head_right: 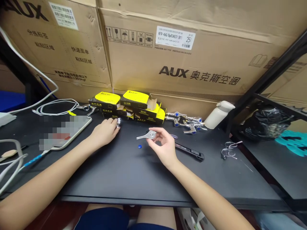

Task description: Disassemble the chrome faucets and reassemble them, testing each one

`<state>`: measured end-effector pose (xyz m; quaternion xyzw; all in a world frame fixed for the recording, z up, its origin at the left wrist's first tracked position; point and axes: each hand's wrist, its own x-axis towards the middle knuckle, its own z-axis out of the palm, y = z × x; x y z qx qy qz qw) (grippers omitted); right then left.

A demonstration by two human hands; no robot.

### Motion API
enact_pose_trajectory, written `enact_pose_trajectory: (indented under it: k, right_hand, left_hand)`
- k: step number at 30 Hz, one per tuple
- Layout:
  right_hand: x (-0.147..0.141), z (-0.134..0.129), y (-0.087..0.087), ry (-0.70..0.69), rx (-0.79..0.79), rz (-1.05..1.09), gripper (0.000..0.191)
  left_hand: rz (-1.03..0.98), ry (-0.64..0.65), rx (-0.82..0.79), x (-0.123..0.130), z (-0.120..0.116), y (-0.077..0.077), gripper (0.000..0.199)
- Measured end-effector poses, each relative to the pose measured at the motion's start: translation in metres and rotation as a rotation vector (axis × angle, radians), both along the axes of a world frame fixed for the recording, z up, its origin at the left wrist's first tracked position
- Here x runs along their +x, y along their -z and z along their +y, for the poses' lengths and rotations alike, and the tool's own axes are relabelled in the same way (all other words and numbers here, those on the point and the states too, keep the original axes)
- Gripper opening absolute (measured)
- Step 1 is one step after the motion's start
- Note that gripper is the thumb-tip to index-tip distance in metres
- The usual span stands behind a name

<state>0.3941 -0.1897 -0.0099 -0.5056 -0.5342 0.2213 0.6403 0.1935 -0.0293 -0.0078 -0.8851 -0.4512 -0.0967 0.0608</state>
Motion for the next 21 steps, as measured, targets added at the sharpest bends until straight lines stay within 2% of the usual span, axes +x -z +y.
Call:
enact_pose_trajectory:
  k: [4,8,10,13,15,17,20,21]
  right_hand:
    - [0.000,0.000,0.000,-0.006,0.001,0.009,0.032]
    - [0.001,0.001,0.000,-0.040,-0.007,0.054,0.032]
    - [0.001,0.003,0.001,-0.080,-0.037,0.119,0.031]
    - [0.000,0.005,0.004,-0.128,-0.104,0.221,0.035]
    - [-0.001,0.006,0.006,-0.139,-0.139,0.246,0.038]
    - [-0.002,0.006,0.007,-0.177,-0.167,0.243,0.040]
    - [0.004,0.006,0.002,-0.281,-0.202,0.186,0.044]
    - [0.010,0.007,-0.001,-0.272,-0.200,0.147,0.044]
  left_hand:
    - [-0.002,-0.001,0.026,0.000,-0.002,0.001,0.037]
    - [-0.033,0.013,0.087,0.001,-0.007,-0.005,0.041]
    - [-0.138,0.137,0.114,0.004,-0.015,-0.009,0.043]
    - [-0.386,0.550,0.022,0.013,-0.033,-0.011,0.043]
    - [-0.435,0.739,-0.069,0.020,-0.044,-0.008,0.050]
    - [-0.454,0.767,-0.119,0.025,-0.051,-0.002,0.046]
    - [-0.504,0.710,-0.138,0.028,-0.051,0.004,0.029]
    - [-0.523,0.690,-0.141,0.028,-0.050,0.005,0.026]
